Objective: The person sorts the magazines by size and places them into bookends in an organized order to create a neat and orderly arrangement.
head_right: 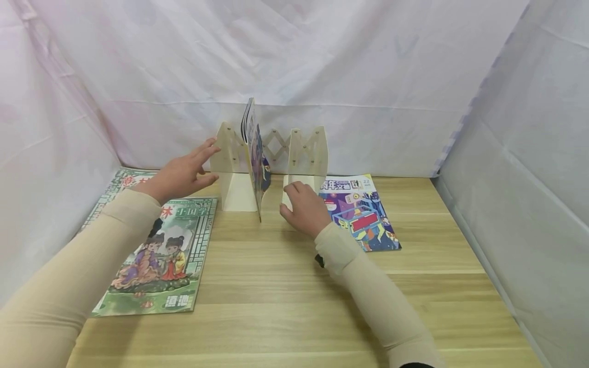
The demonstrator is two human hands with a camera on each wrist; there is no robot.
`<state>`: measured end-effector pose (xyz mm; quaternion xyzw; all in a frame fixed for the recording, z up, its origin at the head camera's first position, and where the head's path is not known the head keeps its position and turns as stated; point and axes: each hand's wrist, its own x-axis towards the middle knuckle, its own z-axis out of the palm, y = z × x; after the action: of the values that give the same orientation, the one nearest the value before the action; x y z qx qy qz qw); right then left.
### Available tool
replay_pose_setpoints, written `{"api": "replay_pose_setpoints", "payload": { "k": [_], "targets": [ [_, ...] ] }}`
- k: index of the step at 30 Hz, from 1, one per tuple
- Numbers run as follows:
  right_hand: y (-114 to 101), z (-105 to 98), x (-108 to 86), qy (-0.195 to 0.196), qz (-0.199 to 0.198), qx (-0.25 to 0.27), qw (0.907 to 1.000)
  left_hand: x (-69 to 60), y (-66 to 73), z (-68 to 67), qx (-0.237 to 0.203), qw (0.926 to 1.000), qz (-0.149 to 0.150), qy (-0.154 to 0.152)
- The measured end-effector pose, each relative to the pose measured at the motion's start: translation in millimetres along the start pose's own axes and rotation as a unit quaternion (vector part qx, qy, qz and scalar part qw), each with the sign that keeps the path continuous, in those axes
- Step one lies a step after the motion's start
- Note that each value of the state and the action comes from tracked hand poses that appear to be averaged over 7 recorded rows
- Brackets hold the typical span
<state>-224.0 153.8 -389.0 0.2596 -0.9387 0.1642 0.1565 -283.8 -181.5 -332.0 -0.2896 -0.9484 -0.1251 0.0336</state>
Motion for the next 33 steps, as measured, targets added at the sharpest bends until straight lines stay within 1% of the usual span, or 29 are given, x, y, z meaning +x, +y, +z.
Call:
{"api": "replay_pose_setpoints", "payload": {
  "k": [4,9,13,18,21,26,29,33],
  "targets": [
    [13,-2,-12.0,-0.044,0.013,-0.02,0.9987,0.5,-0.8,0.1,0.002,1.0,0.003,-0.001],
    [29,-4,-23.1,-0.078,0.021,-0.046,0.9957,0.4,0.0,-1.4,0.003,1.0,0.007,-0.002],
    [38,-6,-28.6,-0.103,0.026,-0.057,0.9927,-0.1,0.2,-2.1,-0.002,1.0,0.005,-0.001],
    [53,-2,-31.5,-0.138,0.048,-0.054,0.9877,-0.2,-0.6,-1.0,-0.004,1.0,0.005,0.001],
    [60,-1,-31.5,-0.151,0.061,-0.057,0.985,-0.3,-1.0,0.1,-0.003,1.0,0.003,0.001],
    [73,3,-30.7,-0.169,0.054,-0.097,0.9793,0.6,-0.6,0.2,-0.003,1.0,0.004,0.0],
    [80,6,-29.6,-0.165,0.047,-0.114,0.9785,1.0,0.0,-0.5,-0.001,1.0,0.008,-0.002],
    [88,8,-24.7,-0.16,0.055,-0.122,0.9779,1.2,-0.1,-1.7,-0.002,1.0,0.007,-0.003]
  ]
}}
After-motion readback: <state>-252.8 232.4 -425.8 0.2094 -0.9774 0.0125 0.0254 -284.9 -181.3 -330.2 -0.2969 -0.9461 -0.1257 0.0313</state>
